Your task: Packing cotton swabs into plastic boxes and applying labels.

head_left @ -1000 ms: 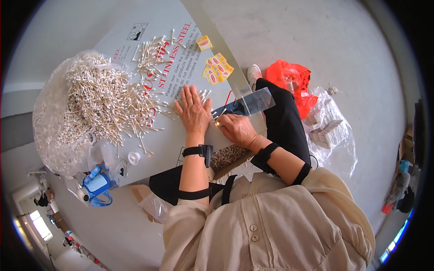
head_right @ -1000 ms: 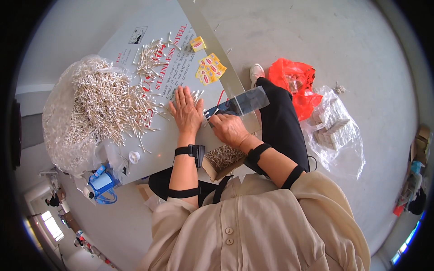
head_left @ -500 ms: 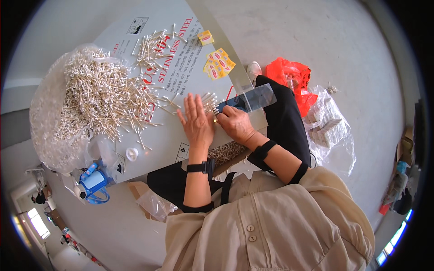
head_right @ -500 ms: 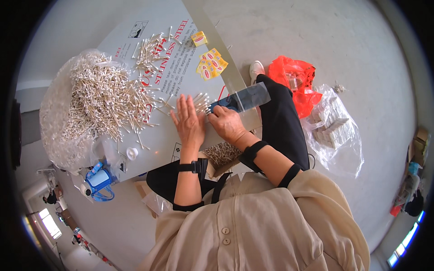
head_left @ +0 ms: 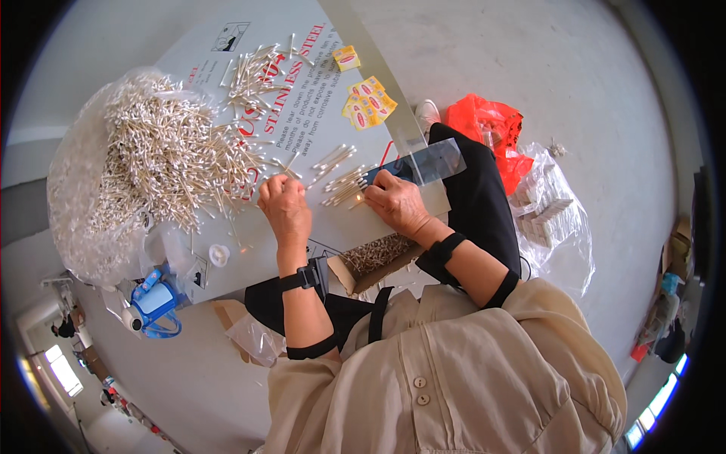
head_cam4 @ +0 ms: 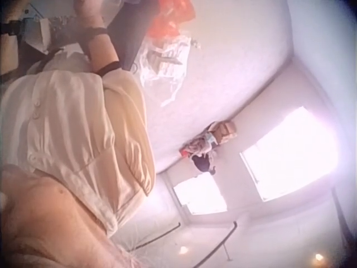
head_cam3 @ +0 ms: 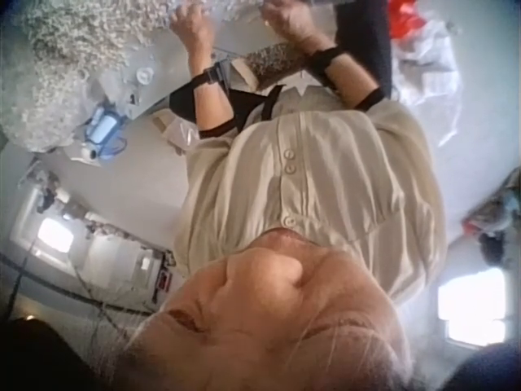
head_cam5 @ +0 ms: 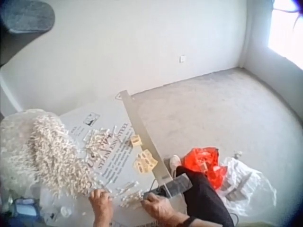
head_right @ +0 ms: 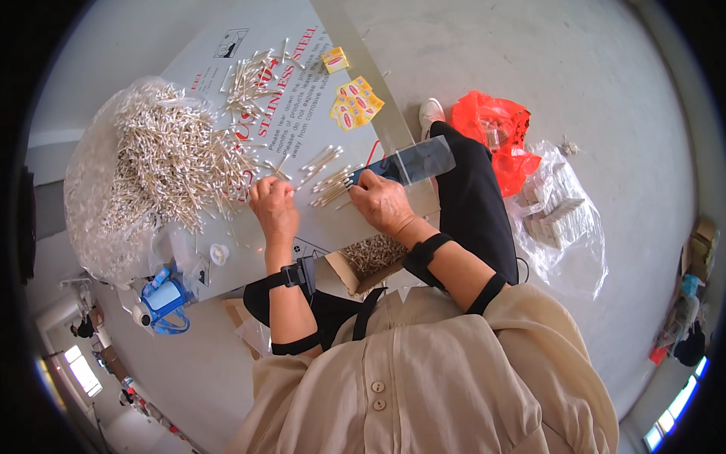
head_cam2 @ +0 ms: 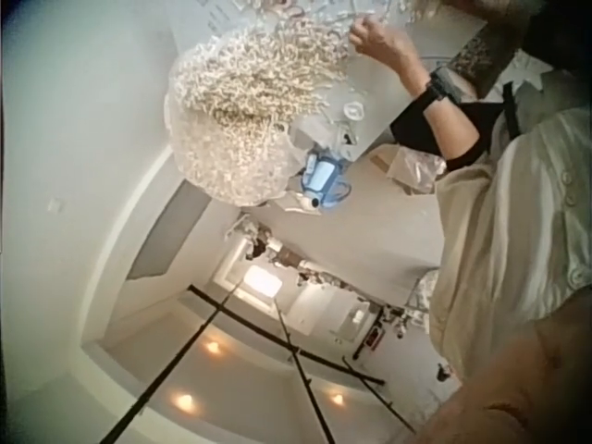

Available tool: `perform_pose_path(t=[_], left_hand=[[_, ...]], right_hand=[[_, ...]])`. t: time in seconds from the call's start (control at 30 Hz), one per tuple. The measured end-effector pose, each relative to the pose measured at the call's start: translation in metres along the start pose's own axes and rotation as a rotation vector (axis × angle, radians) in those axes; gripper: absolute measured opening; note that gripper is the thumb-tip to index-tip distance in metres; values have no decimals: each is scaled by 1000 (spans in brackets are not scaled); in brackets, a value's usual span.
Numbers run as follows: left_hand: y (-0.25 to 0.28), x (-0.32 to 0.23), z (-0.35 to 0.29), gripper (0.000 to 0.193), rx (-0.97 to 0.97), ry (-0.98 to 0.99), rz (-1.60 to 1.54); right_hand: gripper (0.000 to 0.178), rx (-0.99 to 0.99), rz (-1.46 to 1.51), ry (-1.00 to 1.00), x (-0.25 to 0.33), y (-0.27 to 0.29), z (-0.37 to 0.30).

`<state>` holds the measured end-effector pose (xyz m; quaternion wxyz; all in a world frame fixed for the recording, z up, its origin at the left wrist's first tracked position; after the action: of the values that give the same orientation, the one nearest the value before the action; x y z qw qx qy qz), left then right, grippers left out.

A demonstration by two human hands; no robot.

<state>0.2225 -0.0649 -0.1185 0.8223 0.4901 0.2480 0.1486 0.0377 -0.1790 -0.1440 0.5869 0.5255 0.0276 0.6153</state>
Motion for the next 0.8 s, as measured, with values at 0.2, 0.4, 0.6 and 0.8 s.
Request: perform_pose_path(t=[0.2,0.4,0.6,0.8], left_hand=[[-6,-10,36,11,223,20,-128],[-31,-14,69,11,49,6,-205],[-30,-27,49,14,48,-56,-247],[-31,-35,22,13,60,-58,-179]], right_hand=[[7,8,18,-6,-1,0,1],[7,14,-1,-9,1,0,2],[7,13,1,-5,-2,0,0],[7,28,1,-4,-1,-2,1]])
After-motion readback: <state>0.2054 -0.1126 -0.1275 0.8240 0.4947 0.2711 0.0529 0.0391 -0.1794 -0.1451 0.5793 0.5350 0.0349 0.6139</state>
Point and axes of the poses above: each hand's wrist, its own z-axis towards the middle knuckle, its own y-axis out of the back of the hand, x = y × z, the point moved 2 cm from there along z, towards the middle knuckle, and after that the axes turned 11 degrees about -x, right-handed, at the moved point
